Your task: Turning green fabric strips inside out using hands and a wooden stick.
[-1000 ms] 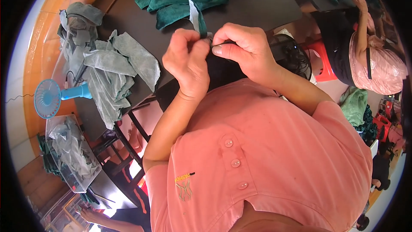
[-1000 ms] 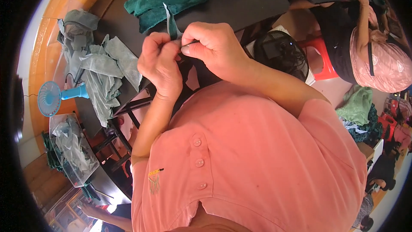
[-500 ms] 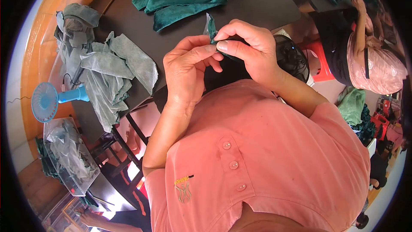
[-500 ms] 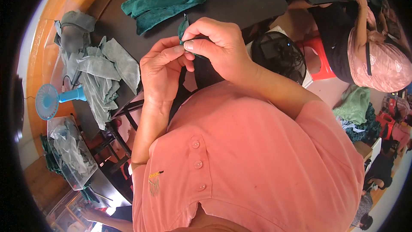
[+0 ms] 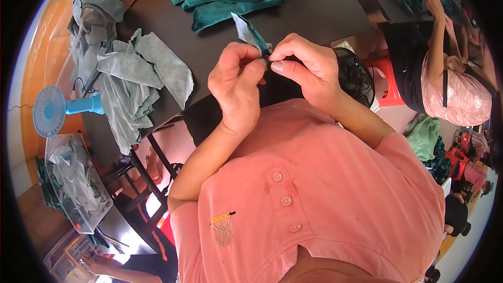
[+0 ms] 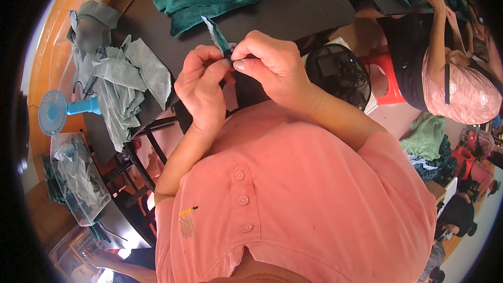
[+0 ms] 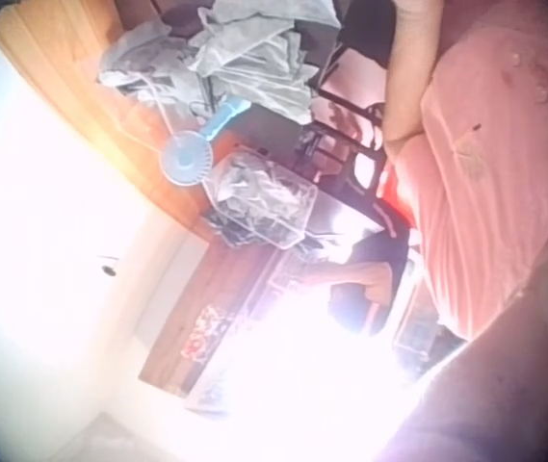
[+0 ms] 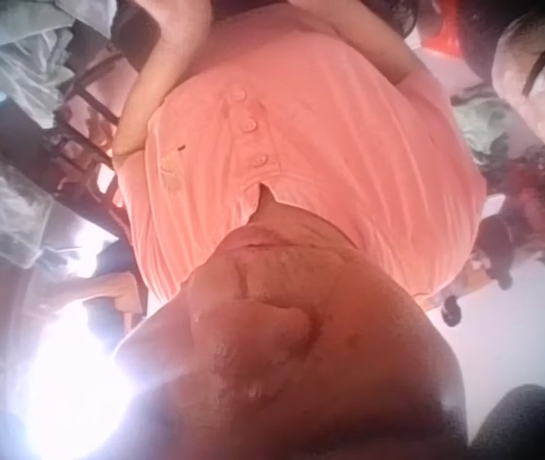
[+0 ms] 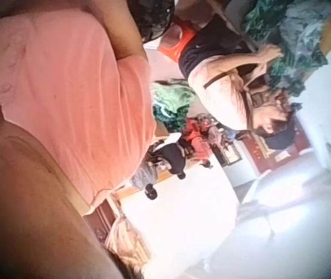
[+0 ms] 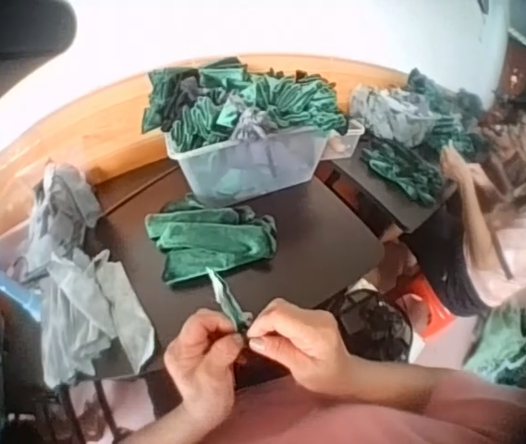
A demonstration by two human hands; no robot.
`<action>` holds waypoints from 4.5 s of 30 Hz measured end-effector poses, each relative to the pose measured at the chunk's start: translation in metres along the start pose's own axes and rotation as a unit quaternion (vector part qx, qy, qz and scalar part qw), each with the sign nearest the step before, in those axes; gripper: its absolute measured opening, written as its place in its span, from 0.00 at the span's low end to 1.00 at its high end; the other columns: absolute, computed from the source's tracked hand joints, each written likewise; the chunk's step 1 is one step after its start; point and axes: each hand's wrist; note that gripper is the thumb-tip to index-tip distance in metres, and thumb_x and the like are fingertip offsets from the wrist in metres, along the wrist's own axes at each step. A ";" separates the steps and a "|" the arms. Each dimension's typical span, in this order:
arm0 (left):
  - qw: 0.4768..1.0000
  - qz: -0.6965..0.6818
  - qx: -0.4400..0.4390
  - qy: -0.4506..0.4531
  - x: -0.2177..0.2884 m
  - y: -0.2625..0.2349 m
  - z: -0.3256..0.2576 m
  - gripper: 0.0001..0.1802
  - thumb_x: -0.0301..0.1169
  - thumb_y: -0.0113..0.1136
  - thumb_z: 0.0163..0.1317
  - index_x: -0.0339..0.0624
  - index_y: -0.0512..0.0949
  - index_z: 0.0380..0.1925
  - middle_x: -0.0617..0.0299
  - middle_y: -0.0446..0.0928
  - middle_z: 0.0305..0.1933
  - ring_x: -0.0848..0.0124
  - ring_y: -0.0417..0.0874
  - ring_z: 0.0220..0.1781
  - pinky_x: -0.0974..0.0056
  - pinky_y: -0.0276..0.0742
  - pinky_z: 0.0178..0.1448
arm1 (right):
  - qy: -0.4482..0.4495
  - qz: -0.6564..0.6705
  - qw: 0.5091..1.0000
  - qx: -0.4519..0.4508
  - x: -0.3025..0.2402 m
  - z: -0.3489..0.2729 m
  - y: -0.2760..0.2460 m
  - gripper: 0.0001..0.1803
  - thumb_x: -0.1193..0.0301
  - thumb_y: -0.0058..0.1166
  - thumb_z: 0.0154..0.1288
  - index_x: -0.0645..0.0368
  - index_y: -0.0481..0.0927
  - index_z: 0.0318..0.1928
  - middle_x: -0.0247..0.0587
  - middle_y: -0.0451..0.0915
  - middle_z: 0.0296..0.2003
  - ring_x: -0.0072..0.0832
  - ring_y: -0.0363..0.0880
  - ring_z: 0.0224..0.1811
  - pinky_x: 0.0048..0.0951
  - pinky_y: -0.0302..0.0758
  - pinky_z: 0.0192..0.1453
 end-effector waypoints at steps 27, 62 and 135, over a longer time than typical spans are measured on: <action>0.994 -0.002 -0.075 -0.078 0.013 -0.012 0.007 0.06 0.21 0.57 0.55 0.34 0.77 0.34 0.61 0.78 0.31 0.77 0.75 0.25 0.73 0.69 0.29 | 0.375 0.234 0.897 -0.008 -0.011 0.034 -0.008 0.12 0.64 0.62 0.61 0.60 0.80 0.29 0.32 0.75 0.19 0.19 0.71 0.18 0.20 0.63 0.23; 0.997 -0.014 -0.076 -0.013 0.009 -0.012 -0.006 0.07 0.13 0.56 0.57 0.33 0.77 0.34 0.67 0.69 0.29 0.78 0.71 0.30 0.74 0.68 0.37 | 0.226 0.357 0.895 0.143 -0.015 0.016 0.007 0.06 0.76 0.56 0.58 0.66 0.75 0.27 0.31 0.69 0.18 0.20 0.66 0.17 0.21 0.64 0.23; 0.962 0.150 -0.053 0.220 -0.010 -0.020 -0.001 0.14 0.10 0.59 0.54 0.38 0.77 0.37 0.60 0.77 0.39 0.78 0.74 0.29 0.75 0.70 0.31 | 0.090 0.076 0.993 -0.027 0.005 0.006 0.005 0.04 0.79 0.54 0.57 0.65 0.77 0.33 0.34 0.78 0.26 0.19 0.72 0.25 0.22 0.68 0.30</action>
Point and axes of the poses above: each hand's wrist, its own z-axis towards the middle knuckle, its own y-axis out of the palm, x = y × z
